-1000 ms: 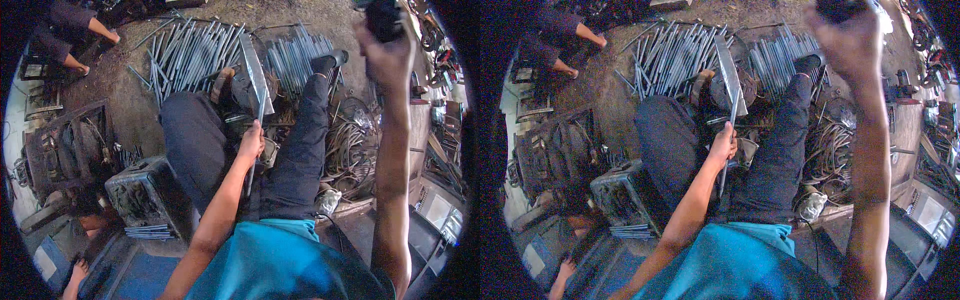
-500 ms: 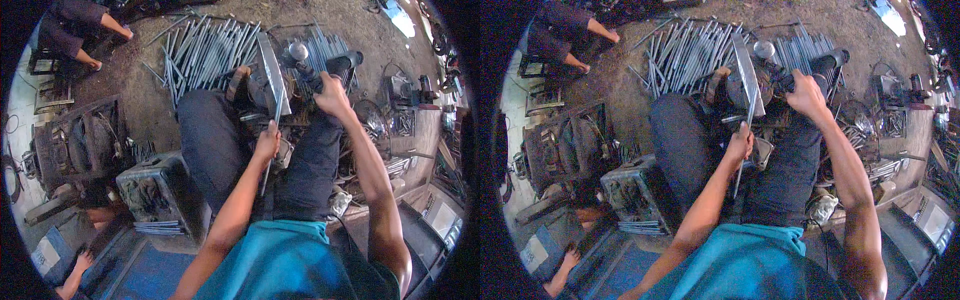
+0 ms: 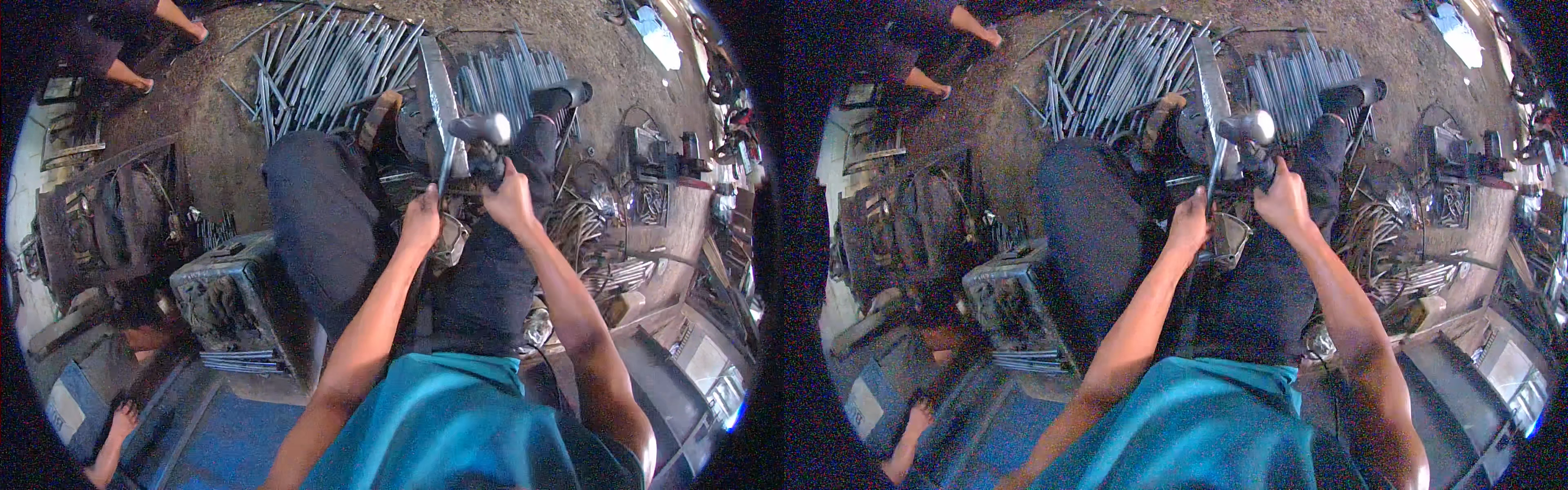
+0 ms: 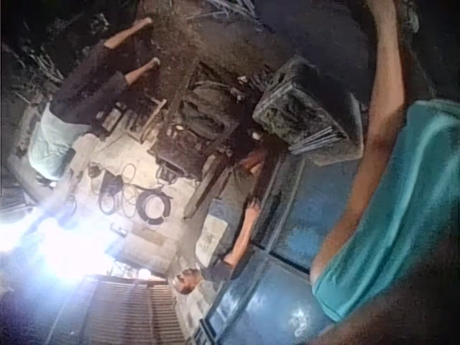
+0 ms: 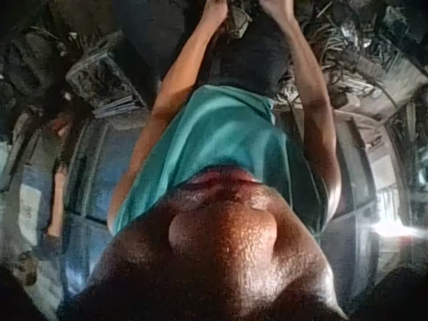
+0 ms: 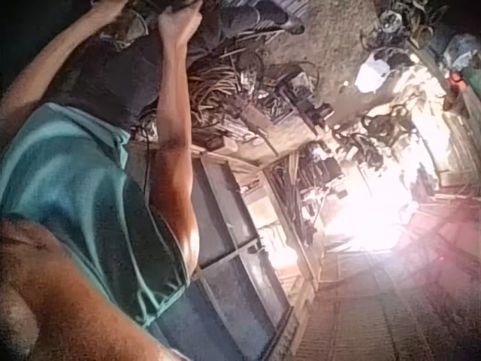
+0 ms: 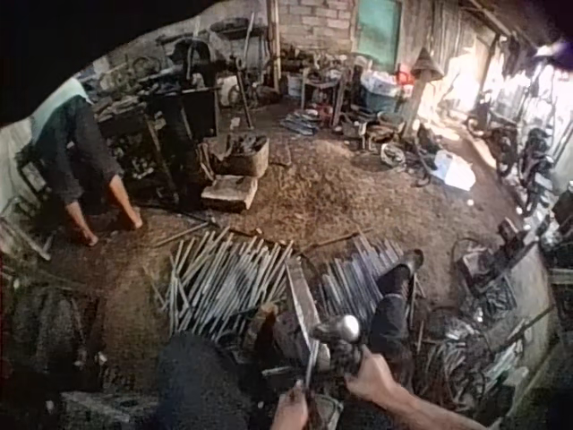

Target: The person hammers a metal pin into a metal joint assembly to secure it.

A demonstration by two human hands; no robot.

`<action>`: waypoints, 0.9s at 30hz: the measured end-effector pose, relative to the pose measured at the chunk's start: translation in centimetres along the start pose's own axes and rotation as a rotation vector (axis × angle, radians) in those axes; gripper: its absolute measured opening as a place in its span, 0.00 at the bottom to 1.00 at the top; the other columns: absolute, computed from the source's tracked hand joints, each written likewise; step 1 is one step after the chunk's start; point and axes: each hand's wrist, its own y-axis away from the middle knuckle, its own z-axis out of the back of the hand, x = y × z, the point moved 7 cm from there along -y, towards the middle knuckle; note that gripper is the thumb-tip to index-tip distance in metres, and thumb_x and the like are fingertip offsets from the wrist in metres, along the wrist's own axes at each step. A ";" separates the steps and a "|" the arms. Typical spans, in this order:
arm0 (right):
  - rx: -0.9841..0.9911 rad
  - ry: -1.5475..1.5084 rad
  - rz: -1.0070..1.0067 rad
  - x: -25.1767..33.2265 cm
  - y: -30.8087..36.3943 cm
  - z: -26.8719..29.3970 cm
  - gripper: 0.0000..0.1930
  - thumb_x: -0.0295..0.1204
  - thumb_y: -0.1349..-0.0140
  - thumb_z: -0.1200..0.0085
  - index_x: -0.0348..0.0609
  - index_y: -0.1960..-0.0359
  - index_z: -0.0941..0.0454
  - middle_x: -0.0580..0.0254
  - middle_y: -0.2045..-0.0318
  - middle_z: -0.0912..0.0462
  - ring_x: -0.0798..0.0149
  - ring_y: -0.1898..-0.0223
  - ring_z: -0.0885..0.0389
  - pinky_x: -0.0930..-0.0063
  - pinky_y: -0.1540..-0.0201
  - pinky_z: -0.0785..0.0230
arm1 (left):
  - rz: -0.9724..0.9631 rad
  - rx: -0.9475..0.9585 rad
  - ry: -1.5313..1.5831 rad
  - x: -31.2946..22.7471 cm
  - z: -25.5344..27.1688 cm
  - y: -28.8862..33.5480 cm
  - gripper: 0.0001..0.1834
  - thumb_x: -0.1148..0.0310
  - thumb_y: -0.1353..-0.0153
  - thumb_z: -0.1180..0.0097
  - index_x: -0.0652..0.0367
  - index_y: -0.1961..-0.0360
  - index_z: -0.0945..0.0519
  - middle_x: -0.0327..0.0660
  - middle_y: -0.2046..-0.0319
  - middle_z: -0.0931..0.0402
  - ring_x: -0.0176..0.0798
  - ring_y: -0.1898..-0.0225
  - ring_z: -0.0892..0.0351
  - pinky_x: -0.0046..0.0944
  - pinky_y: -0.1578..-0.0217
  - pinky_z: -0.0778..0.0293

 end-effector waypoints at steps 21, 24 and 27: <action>0.410 -1.529 -0.183 3.6 11.7 -2.2 0.11 0.20 0.52 0.45 0.39 0.67 0.33 0.60 0.83 0.29 0.67 0.86 0.30 0.70 0.84 0.37 | -0.029 0.127 0.344 -4.3 2.2 4.7 0.24 0.43 0.32 0.63 0.50 0.72 0.30 0.29 0.89 0.41 0.29 0.90 0.45 0.31 0.88 0.47; 0.296 -1.349 -0.073 4.0 13.2 -1.2 0.13 0.18 0.54 0.43 0.38 0.66 0.31 0.60 0.83 0.27 0.67 0.85 0.28 0.71 0.83 0.36 | -0.068 0.184 0.398 -5.6 2.3 5.9 0.24 0.41 0.33 0.64 0.49 0.73 0.32 0.30 0.91 0.44 0.30 0.92 0.47 0.32 0.88 0.48; 0.158 -1.245 0.047 5.9 15.2 1.3 0.17 0.17 0.57 0.41 0.36 0.64 0.30 0.60 0.81 0.25 0.67 0.84 0.26 0.72 0.82 0.34 | -0.149 0.360 0.491 -6.1 2.8 6.3 0.24 0.42 0.33 0.64 0.49 0.75 0.35 0.31 0.91 0.44 0.30 0.91 0.47 0.32 0.88 0.47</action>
